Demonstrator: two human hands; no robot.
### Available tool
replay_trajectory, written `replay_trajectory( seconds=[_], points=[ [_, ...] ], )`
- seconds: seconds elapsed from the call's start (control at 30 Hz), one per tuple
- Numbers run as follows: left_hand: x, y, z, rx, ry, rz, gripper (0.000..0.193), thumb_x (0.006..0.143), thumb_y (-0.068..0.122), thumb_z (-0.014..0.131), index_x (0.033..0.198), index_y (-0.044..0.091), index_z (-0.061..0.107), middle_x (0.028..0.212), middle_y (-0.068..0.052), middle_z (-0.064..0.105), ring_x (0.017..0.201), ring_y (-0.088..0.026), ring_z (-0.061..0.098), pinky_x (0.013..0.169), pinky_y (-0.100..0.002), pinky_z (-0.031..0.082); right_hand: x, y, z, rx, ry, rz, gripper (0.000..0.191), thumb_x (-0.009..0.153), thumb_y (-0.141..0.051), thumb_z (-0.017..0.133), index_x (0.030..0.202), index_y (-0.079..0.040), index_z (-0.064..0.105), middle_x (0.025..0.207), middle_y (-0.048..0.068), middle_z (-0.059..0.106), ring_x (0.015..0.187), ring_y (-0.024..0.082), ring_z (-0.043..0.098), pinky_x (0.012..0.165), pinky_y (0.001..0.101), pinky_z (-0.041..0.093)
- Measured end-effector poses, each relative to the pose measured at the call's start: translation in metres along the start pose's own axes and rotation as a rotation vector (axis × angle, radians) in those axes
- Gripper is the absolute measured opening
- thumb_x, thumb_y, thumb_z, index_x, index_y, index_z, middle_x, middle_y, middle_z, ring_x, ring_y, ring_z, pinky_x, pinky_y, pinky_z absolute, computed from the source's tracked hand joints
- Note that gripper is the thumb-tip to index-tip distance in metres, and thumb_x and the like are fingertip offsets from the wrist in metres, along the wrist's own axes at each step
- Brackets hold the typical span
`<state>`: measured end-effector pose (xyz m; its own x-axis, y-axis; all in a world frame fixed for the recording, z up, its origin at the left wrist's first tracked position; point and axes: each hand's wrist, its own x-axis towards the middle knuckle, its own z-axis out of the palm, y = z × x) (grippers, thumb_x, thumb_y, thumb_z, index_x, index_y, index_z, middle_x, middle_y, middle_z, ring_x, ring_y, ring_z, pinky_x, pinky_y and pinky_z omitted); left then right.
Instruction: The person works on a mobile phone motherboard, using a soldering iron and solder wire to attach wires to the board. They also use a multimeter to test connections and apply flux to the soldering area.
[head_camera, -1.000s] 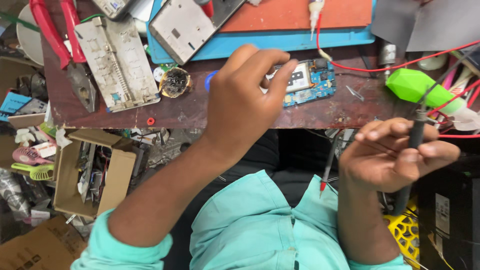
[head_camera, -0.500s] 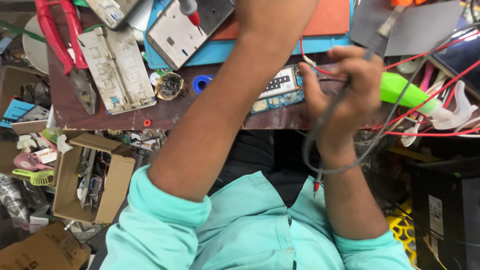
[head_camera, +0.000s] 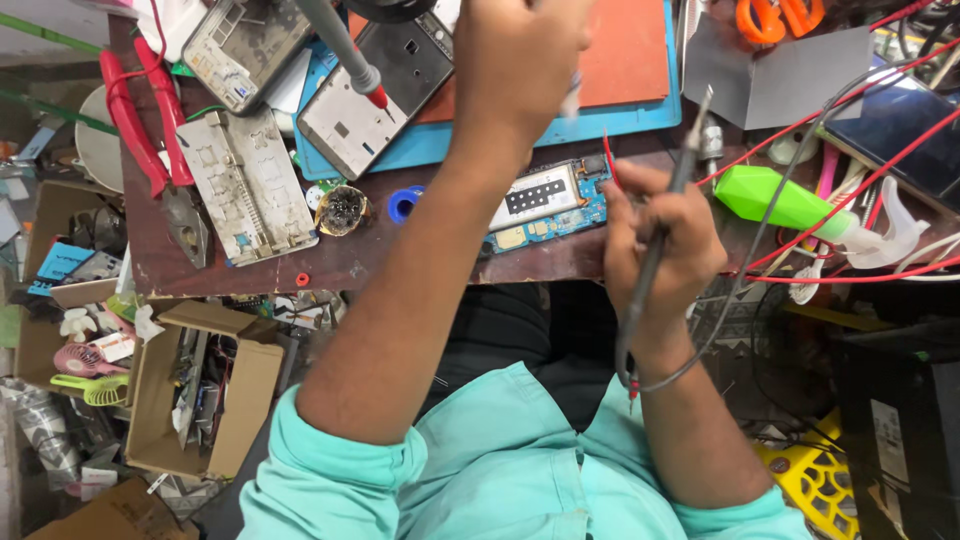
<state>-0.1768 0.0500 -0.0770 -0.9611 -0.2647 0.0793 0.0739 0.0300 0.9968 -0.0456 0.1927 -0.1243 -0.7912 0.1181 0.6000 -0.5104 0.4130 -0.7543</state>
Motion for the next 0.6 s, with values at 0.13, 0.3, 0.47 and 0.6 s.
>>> replay_trajectory(
  seconds=[0.13, 0.3, 0.47, 0.6],
  points=[
    [-0.016, 0.007, -0.007, -0.705, -0.127, -0.335, 0.026, 0.089, 0.027, 0.05, 0.075, 0.006, 0.055, 0.067, -0.006, 0.059, 0.055, -0.02, 0.059, 0.051, -0.038, 0.046, -0.02, 0.002, -0.006, 0.005, 0.04, -0.081, 0.039, 0.099, 0.009, 0.075, 0.097, -0.006, 0.04, 0.109, 0.019, 0.073, 0.085, 0.024, 0.066, 0.079, 0.0323, 0.052],
    [-0.016, 0.007, -0.009, -0.841, -0.237, -0.51, 0.048, 0.094, 0.049, 0.036, 0.068, 0.01, 0.047, 0.057, -0.008, 0.052, 0.047, -0.021, 0.05, 0.046, -0.038, 0.04, -0.027, 0.017, -0.008, 0.082, 0.055, -0.222, 0.035, 0.086, 0.008, 0.069, 0.096, -0.007, 0.039, 0.096, 0.016, 0.067, 0.087, 0.029, 0.06, 0.077, 0.0379, 0.054],
    [-0.007, -0.003, -0.012, -1.007, -0.226, -0.59, 0.043, 0.094, 0.045, 0.041, 0.067, 0.012, 0.042, 0.054, -0.006, 0.044, 0.045, -0.018, 0.043, 0.046, -0.036, 0.034, -0.03, 0.026, -0.002, 0.131, 0.12, -0.305, 0.035, 0.083, 0.009, 0.065, 0.095, -0.008, 0.037, 0.092, 0.015, 0.062, 0.085, 0.03, 0.058, 0.076, 0.0396, 0.055],
    [-0.003, -0.013, -0.011, -1.075, -0.162, -0.689, 0.04, 0.091, 0.04, 0.042, 0.065, 0.01, 0.042, 0.052, -0.006, 0.042, 0.041, -0.017, 0.04, 0.043, -0.035, 0.03, -0.035, 0.027, -0.004, 0.103, 0.116, -0.283, 0.035, 0.083, 0.011, 0.065, 0.095, -0.008, 0.038, 0.093, 0.017, 0.061, 0.084, 0.03, 0.058, 0.074, 0.0399, 0.054]
  ],
)
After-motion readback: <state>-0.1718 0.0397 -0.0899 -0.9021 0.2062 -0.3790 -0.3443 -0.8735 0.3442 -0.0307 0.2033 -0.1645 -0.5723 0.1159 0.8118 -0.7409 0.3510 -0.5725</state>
